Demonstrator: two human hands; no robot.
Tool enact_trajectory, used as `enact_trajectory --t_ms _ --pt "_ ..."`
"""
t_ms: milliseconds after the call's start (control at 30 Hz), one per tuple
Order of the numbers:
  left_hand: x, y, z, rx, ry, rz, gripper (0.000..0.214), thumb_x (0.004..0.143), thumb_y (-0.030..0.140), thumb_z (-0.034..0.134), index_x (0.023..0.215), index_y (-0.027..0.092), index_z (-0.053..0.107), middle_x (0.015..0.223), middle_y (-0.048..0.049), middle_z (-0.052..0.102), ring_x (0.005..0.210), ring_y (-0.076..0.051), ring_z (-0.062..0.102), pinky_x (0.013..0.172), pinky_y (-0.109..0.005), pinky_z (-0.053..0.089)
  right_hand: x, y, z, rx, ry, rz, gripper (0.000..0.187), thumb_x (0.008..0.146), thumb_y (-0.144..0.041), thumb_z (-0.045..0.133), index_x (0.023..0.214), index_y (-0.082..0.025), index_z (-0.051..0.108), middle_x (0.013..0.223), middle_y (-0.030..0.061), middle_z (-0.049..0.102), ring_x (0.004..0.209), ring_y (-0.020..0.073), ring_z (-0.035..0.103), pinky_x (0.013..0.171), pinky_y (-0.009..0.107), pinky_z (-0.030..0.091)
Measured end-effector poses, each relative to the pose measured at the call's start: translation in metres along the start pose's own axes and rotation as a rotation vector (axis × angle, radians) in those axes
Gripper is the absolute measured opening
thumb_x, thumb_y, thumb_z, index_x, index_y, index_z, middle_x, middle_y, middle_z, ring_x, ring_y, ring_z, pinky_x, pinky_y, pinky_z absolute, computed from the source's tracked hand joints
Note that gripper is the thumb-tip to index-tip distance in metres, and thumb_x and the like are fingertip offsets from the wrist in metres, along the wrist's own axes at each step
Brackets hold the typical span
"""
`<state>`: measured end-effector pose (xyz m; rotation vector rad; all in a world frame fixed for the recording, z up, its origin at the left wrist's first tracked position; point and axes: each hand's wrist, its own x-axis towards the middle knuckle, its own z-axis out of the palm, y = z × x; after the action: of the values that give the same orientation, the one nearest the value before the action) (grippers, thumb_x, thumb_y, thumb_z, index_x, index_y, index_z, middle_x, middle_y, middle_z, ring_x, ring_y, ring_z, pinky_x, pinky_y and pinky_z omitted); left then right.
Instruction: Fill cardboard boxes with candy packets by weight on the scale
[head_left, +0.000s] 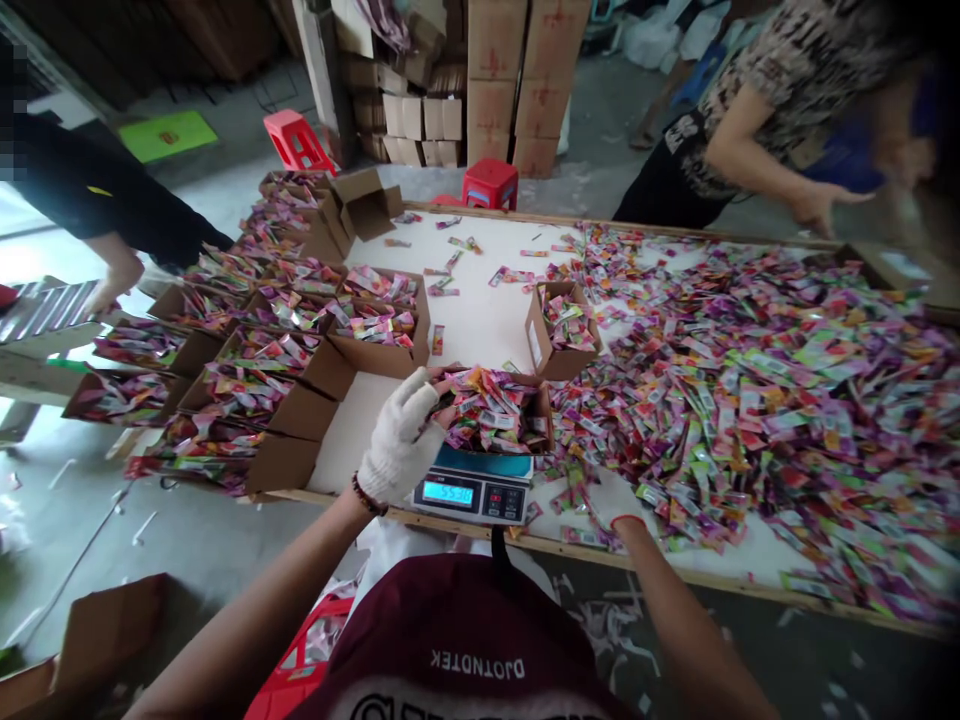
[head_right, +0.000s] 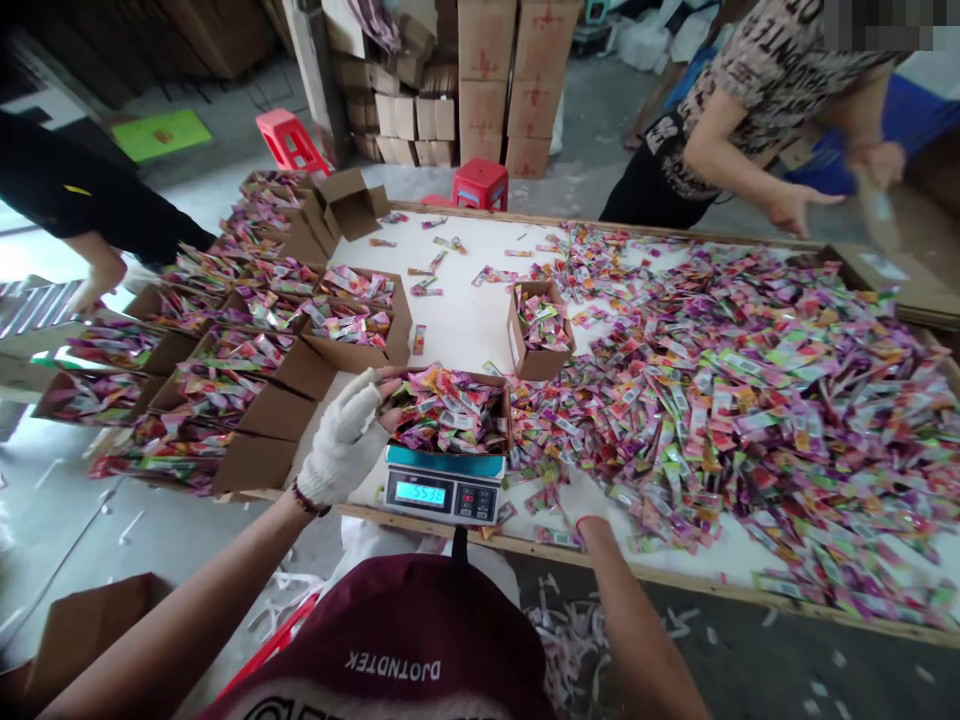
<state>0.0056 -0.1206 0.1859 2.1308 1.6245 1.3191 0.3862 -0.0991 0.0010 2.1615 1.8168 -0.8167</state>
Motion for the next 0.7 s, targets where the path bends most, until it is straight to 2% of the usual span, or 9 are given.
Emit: enact_trajectory --t_ms 67,133,267,400,467,567,633,700 --pt "0.007 0.005 0.004 -0.01 -0.028 0.006 0.032 0.093 0.02 0.062 0.125 0.017 0.066 0.133 -0.0137 0.064 0.123 -0.022 0.063 0.106 -0.037 0.052 0.003 0.006 -0.02 0.011 0.019 -0.02 0.022 0.099 -0.028 0.055 0.114 -0.016 0.066 0.113 0.01 0.068 0.104 0.0194 0.064 0.093 0.034 0.05" --pt "0.006 0.005 0.006 0.003 -0.042 -0.002 0.031 0.094 0.021 0.061 0.125 0.017 0.066 0.134 -0.014 0.063 0.123 -0.023 0.063 0.107 -0.038 0.052 0.005 0.009 -0.04 0.015 0.043 -0.023 0.026 0.096 -0.023 0.051 0.115 -0.017 0.067 0.107 0.0124 0.071 0.1 0.0205 0.066 0.085 0.029 0.047" --pt "-0.006 -0.004 0.003 0.039 -0.053 -0.046 0.03 0.095 0.026 0.06 0.123 0.019 0.068 0.131 -0.0123 0.065 0.122 -0.023 0.063 0.106 -0.039 0.052 0.005 0.011 -0.075 -0.012 0.098 0.037 0.04 0.092 -0.033 0.049 0.126 -0.017 0.061 0.097 0.015 0.072 0.088 0.0266 0.067 0.07 0.033 0.042" --pt "-0.005 -0.005 0.002 0.07 -0.075 -0.075 0.029 0.095 0.026 0.058 0.122 0.021 0.069 0.128 -0.0112 0.067 0.118 -0.023 0.065 0.103 -0.038 0.054 0.008 0.011 -0.101 -0.053 0.13 0.022 0.038 0.091 -0.035 0.053 0.121 -0.016 0.064 0.111 0.0173 0.07 0.099 0.0279 0.066 0.077 0.032 0.044" --pt "0.006 0.002 0.008 0.111 -0.16 0.041 0.034 0.095 0.022 0.055 0.127 0.021 0.067 0.133 -0.0109 0.065 0.122 -0.024 0.062 0.108 -0.041 0.05 0.01 0.01 -0.111 -0.085 0.121 -0.02 0.033 0.091 -0.026 0.05 0.117 -0.015 0.067 0.113 0.0182 0.069 0.102 0.0276 0.065 0.082 0.033 0.043" --pt "0.022 0.013 0.026 0.212 -0.411 0.265 0.047 0.093 0.022 0.055 0.14 0.022 0.059 0.147 -0.0106 0.056 0.137 -0.031 0.05 0.12 -0.053 0.033 0.012 0.007 -0.122 -0.125 0.095 -0.064 0.035 0.092 -0.024 0.047 0.12 -0.018 0.067 0.106 0.0162 0.071 0.097 0.0268 0.065 0.082 0.033 0.043" --pt "0.023 0.013 0.042 0.276 -0.565 0.276 0.048 0.094 0.028 0.055 0.141 0.018 0.058 0.145 -0.0137 0.058 0.138 -0.034 0.048 0.121 -0.057 0.028 0.012 0.003 -0.128 -0.144 0.078 -0.085 0.035 0.094 -0.034 0.048 0.12 -0.02 0.067 0.101 0.0133 0.071 0.092 0.0263 0.066 0.08 0.034 0.044" --pt "0.018 0.005 0.057 0.309 -0.669 0.196 0.048 0.096 0.035 0.054 0.138 0.012 0.06 0.139 -0.0175 0.062 0.135 -0.036 0.051 0.119 -0.056 0.031 0.009 -0.001 -0.132 -0.162 0.075 -0.113 0.038 0.097 -0.041 0.045 0.118 -0.02 0.068 0.1 0.0122 0.071 0.093 0.0255 0.065 0.081 0.033 0.045"
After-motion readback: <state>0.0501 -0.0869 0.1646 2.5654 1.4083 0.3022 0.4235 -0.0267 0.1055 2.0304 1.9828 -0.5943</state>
